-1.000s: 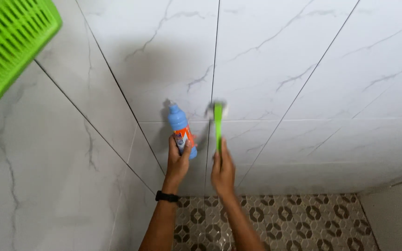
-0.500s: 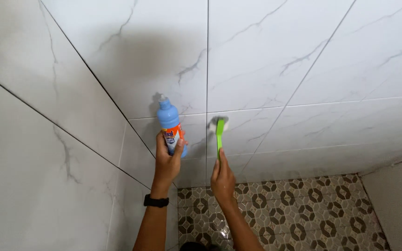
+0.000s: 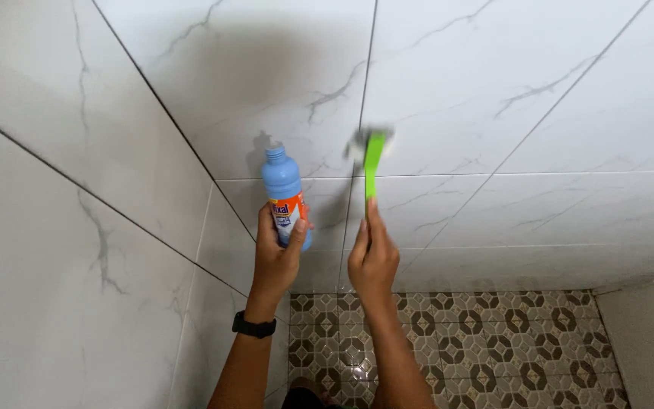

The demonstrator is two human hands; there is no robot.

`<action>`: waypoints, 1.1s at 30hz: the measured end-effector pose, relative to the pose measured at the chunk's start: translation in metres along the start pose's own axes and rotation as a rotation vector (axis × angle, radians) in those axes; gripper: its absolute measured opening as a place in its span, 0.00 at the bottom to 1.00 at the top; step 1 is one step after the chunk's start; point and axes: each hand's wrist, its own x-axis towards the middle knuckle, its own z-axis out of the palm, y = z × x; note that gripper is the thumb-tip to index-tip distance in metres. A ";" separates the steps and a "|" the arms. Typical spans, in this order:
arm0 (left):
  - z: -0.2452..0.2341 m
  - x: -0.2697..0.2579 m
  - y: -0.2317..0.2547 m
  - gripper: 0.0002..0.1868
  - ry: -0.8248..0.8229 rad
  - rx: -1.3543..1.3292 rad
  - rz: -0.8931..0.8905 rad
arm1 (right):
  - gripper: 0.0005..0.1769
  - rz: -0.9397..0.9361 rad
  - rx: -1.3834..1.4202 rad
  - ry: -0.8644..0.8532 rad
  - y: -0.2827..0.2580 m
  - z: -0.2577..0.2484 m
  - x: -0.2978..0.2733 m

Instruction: Scrubbing wall tiles and grout lines using a cleaning solution and a brush.

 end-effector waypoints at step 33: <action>0.005 -0.006 0.026 0.26 0.045 -0.010 -0.009 | 0.32 -0.060 -0.025 -0.039 -0.065 -0.041 0.137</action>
